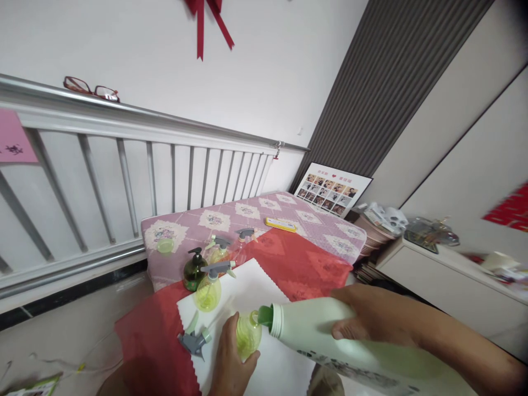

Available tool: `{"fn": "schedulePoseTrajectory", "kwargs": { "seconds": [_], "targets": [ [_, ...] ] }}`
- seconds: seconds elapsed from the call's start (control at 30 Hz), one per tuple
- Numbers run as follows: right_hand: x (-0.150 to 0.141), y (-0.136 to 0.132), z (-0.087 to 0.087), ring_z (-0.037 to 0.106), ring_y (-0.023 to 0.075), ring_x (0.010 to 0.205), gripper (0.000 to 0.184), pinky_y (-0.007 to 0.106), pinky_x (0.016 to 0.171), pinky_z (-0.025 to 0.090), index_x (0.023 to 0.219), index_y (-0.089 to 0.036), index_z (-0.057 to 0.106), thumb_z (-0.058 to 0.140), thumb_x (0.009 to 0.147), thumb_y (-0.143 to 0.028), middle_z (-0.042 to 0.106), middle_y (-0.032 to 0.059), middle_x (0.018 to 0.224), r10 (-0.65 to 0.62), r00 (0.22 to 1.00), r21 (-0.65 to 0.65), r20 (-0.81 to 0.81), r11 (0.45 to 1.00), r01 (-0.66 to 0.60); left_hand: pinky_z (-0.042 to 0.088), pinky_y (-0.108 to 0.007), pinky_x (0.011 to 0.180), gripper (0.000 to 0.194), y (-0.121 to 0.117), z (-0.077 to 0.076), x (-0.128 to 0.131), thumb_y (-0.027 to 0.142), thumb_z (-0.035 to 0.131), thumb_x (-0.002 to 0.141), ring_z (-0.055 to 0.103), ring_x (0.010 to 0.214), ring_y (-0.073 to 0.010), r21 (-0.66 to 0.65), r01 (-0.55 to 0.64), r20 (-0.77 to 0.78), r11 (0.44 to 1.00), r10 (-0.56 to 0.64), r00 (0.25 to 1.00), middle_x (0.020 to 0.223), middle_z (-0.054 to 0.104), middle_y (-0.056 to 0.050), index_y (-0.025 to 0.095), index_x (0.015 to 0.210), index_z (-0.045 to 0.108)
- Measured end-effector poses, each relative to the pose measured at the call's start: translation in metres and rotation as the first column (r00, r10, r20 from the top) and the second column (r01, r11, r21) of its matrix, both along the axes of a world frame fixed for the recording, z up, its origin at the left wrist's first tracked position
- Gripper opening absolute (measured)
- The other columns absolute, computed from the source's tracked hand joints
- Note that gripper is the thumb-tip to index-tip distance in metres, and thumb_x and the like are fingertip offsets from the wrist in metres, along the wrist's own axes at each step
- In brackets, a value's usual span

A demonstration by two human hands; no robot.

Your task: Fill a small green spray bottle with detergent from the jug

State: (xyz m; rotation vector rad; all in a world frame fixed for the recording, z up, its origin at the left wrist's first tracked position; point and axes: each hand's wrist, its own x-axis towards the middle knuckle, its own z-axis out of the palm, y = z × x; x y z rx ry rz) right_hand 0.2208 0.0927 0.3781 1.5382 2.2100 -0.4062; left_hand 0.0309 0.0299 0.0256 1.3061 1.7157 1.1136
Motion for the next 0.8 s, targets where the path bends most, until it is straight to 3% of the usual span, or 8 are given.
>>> {"fn": "schedulePoseTrajectory", "kwargs": {
  "seconds": [0.6,0.8],
  "targets": [
    [0.0005,-0.001,0.0003,0.068,0.0327,0.097,0.036,0.034,0.075,0.048,0.101,-0.023,0.07,0.065,0.075,-0.048,0.075,0.0104,0.11,-0.024,1.0,-0.026,-0.015,0.999,0.024,0.033,-0.039,0.123,0.085,0.0014,-0.0059,0.0005,0.029,0.064,0.064,0.04,0.145,-0.0308,0.05,-0.049,0.01,0.998,0.048,0.999,0.154,0.045,-0.017,0.01,0.143,0.037],
    [0.0005,-0.0007,0.001,0.069,0.0318,0.094,0.035,0.033,0.072,0.048,0.098,-0.022,0.07,0.065,0.075,-0.049,0.076,0.0107,0.107,-0.002,1.0,-0.023,0.005,1.0,0.003,0.029,-0.039,0.124,0.086,0.0011,-0.0018,0.0,0.028,0.061,0.068,0.035,0.148,-0.0276,0.035,-0.008,-0.006,0.999,0.008,1.0,0.157,0.04,-0.018,0.009,0.146,0.03]
  ]
}}
